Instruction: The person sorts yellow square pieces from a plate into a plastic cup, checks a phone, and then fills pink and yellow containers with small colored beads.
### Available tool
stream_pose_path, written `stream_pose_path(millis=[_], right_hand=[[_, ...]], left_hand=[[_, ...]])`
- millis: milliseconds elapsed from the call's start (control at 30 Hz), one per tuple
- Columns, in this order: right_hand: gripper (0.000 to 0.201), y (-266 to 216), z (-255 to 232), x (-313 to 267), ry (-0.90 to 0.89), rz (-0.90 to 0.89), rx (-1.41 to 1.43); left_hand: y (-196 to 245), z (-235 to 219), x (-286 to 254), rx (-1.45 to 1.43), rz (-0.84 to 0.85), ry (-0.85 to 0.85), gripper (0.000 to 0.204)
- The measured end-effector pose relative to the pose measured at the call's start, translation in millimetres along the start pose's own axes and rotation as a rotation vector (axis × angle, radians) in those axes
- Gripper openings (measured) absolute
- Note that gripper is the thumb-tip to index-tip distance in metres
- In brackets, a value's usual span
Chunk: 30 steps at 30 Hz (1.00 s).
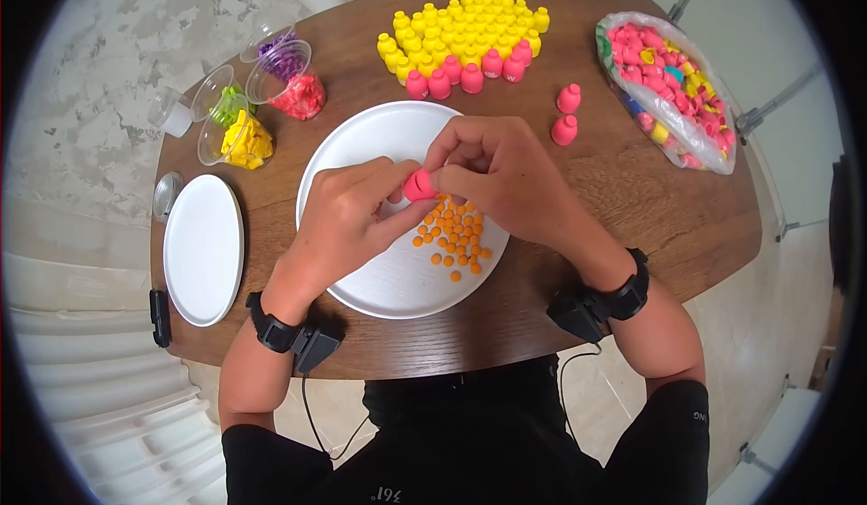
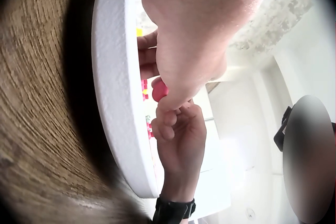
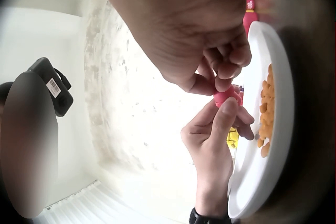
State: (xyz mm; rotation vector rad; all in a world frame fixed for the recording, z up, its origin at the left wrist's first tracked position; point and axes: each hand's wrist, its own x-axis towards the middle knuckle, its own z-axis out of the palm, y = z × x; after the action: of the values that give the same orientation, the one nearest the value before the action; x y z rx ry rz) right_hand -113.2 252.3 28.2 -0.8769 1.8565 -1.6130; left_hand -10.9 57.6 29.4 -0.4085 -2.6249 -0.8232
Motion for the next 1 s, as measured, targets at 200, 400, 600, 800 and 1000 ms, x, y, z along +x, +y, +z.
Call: stream_pose_path(millis=[200,400,600,800,1000], right_hand=[[0.007,-3.8,0.7,-0.6,-0.038,-0.042,0.029],[0.007,-9.2,-1.5,-3.2,-0.101,-0.074,0.086],[0.007,-12.7,3.7,-9.5,-0.030,-0.298,-0.159],[0.006,-13.1,-12.7,-4.9,-0.038,-0.203,-0.083],[0.007,2.3,-49.5,5.4,0.378,-0.376,-0.635]], left_hand=[[-0.1,-3.1,-1.7,0.060,0.050,-0.001,0.022],[3.8,-3.5,-3.4,0.070,0.124,0.049,0.025],[0.4,4.0,-8.4,0.013,0.083,0.098,0.028],[13.5,1.9,-1.3,-0.143,-0.146,-0.014,0.041],[6.6,-0.5,5.9,-0.017,-0.141,-0.165,0.059]])
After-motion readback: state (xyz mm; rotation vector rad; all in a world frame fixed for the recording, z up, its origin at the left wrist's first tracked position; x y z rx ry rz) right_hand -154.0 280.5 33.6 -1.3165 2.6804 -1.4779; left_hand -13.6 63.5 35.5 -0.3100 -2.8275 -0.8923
